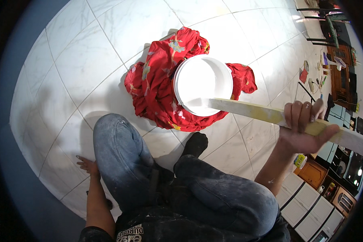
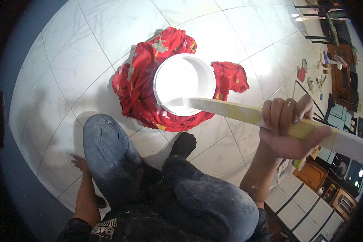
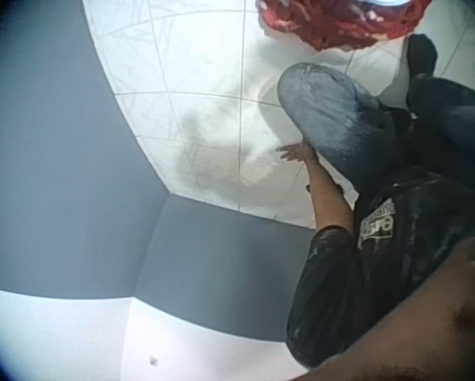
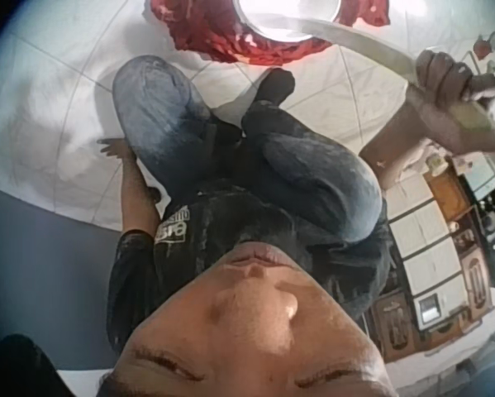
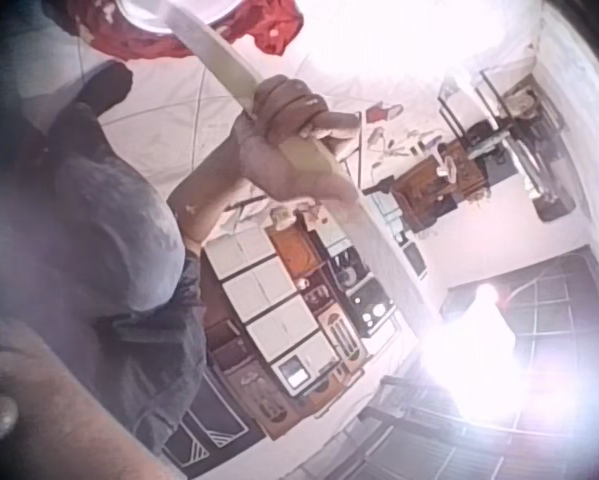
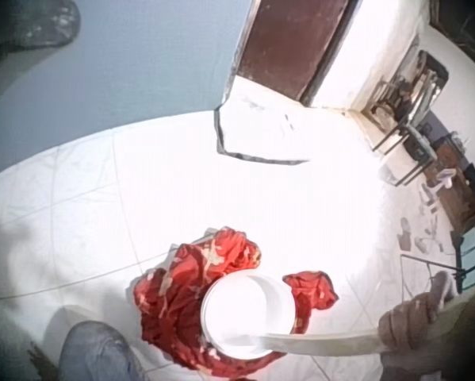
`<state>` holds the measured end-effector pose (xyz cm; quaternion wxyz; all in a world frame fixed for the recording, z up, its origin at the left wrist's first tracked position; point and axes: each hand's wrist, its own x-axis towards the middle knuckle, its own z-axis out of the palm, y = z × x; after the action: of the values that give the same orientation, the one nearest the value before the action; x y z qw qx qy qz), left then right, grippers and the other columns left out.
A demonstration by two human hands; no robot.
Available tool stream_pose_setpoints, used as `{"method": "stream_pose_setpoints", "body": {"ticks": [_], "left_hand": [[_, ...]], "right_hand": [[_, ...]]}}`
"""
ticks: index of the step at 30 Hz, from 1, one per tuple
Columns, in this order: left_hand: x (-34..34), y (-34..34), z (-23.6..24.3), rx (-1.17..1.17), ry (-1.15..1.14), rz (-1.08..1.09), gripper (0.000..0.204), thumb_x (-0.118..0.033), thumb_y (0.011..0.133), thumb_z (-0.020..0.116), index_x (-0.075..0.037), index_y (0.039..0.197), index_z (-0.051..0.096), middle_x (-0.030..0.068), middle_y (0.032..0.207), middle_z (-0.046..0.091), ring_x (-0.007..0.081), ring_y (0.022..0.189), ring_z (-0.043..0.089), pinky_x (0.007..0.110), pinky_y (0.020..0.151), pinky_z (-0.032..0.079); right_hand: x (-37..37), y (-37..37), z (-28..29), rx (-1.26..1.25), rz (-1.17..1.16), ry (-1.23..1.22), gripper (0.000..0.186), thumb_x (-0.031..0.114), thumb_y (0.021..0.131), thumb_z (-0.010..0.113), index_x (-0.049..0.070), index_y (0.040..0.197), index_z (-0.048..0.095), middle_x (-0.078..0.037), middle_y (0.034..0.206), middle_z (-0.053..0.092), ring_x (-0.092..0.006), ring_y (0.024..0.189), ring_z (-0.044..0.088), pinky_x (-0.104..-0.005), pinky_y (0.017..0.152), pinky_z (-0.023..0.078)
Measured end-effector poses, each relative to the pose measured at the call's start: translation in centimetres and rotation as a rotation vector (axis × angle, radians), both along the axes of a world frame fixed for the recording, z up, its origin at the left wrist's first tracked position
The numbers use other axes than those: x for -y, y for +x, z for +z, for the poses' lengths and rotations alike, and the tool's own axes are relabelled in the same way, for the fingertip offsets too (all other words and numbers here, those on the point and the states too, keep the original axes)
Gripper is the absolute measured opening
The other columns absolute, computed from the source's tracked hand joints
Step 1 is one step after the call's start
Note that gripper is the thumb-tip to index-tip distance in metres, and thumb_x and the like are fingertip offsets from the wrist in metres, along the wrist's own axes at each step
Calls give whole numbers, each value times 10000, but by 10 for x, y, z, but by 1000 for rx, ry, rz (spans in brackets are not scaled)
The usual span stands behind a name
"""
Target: The person sits on the floor and uses a wooden stick to stir white paint inside a bucket placed on a red cloth. The person repeatedly dips the stick into the paint and rotates it to mix the contents.
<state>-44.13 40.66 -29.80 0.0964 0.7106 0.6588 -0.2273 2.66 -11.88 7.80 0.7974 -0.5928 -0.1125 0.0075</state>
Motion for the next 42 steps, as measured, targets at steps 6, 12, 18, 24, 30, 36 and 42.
{"method": "stream_pose_setpoints", "body": {"ticks": [6, 12, 18, 24, 30, 36, 42], "left_hand": [[5, 21, 12, 35, -32, -24, 1321, -551, 751, 793, -236, 1570, -194, 282, 1618, -149, 538, 1482, -33, 689, 1142, 180], [-14, -12, -26, -18, 46, -14, 1302, -556, 768, 772, -271, 1557, -224, 280, 1620, -140, 550, 1477, -20, 696, 1134, 187], [-28, -21, -40, -54, 45, -6, 1307, -549, 764, 777, -284, 1553, -232, 278, 1623, -124, 559, 1473, -4, 701, 1131, 188], [-14, -10, -25, 1, 41, -10, 1313, -578, 754, 772, -281, 1556, -225, 280, 1618, -145, 568, 1468, -10, 705, 1132, 181], [-12, -8, -18, 42, 12, -21, 1314, -580, 754, 772, -280, 1556, -226, 276, 1616, -163, 566, 1468, -26, 713, 1129, 174], [-17, -28, -37, 36, 77, -71, 1304, -534, 776, 772, -245, 1556, -232, 312, 1605, -143, 578, 1462, -12, 710, 1119, 205], [-14, -13, -30, 8, 73, -99, 1285, -511, 792, 763, -240, 1555, -234, 329, 1605, -104, 582, 1460, 18, 708, 1114, 217]], "right_hand": [[18, -15, -28, 27, -414, 158, 530, 660, 944, 502, 155, 792, 445, 50, 497, 274, -84, 458, 266, -242, 485, 229], [66, -13, 0, 77, -392, 275, 493, 581, 874, 668, 157, 766, 441, 52, 495, 299, -77, 459, 298, -235, 472, 272], [87, -15, 40, 200, -426, 117, 486, 553, 865, 645, 164, 735, 384, 45, 483, 290, -91, 444, 285, -236, 459, 280], [52, -17, 43, 296, -370, -16, 592, 717, 867, 540, 146, 784, 408, 42, 475, 257, -89, 425, 271, -258, 430, 266], [10, -9, 14, 303, 109, -171, 654, 834, 826, 493, 203, 742, 344, 58, 477, 256, -78, 411, 256, -240, 471, 299], [10, -3, 3, 117, 151, -53, 637, 820, 849, 483, 200, 776, 357, 61, 487, 283, -77, 426, 266, -244, 478, 295], [30, -13, -33, 67, -57, 120, 603, 777, 893, 462, 188, 796, 380, 48, 501, 307, -81, 444, 282, -248, 510, 280]]}}
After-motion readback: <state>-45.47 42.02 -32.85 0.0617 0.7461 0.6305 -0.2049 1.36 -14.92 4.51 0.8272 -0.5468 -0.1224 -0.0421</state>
